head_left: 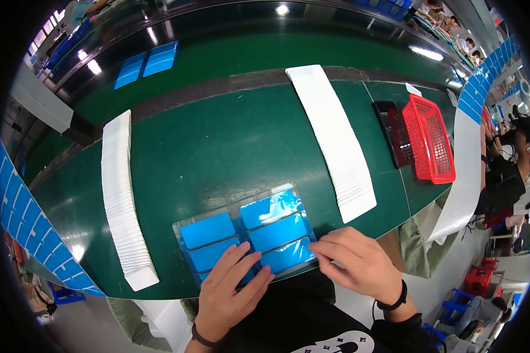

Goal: Manually assemble plastic components and apply adhesive strips or labels at a factory workbench.

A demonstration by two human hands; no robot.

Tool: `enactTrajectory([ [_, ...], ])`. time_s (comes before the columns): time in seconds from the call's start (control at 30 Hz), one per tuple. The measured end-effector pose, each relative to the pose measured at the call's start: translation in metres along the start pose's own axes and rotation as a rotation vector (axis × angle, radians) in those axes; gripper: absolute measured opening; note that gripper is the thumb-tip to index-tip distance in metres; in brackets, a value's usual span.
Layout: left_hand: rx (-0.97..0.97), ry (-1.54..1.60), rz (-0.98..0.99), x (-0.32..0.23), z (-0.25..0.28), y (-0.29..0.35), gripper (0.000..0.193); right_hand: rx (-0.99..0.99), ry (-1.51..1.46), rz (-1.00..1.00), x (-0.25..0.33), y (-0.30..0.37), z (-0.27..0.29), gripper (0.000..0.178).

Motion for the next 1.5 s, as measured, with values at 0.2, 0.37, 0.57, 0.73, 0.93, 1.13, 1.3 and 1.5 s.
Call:
enactTrajectory([
  [0.2,-0.009,0.004,-0.017,-0.001,0.002,-0.003,0.025,0.162,0.082,-0.019,0.002,-0.005,-0.013,0.037],
  [0.37,0.048,0.054,-0.003,0.004,0.007,-0.001,0.026,0.244,0.119,-0.052,0.0,-0.009,-0.018,0.033],
  [0.57,0.046,-0.221,0.143,0.047,0.059,0.011,0.033,0.34,0.0,-0.1,-0.016,-0.022,-0.007,0.022],
  [0.73,0.168,-0.208,0.18,0.075,0.072,0.004,0.032,0.286,0.026,0.144,-0.015,-0.056,0.011,0.02],
  [0.93,0.198,-0.158,0.192,0.072,0.06,-0.004,0.028,0.353,0.075,0.203,-0.023,-0.07,-0.007,0.024],
  [1.13,0.157,-0.12,0.135,0.054,0.037,-0.021,0.03,0.424,0.201,0.278,0.004,-0.077,-0.05,0.04],
  [1.3,0.112,-0.098,0.175,0.057,0.042,-0.02,0.032,0.375,0.161,0.256,-0.004,-0.073,-0.037,0.034],
  [1.5,0.075,-0.109,0.236,0.078,0.057,0.007,0.035,0.362,0.219,0.113,-0.019,-0.057,-0.004,0.029],
])
Point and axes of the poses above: each hand's wrist, its own y-axis away from the middle knuckle, its own z-axis out of the back of the hand, x = y × z, the point moved 8 cm from there along -y, towards the middle knuckle, and after that the axes turned 6 degrees about -y, right-handed, at the moved point
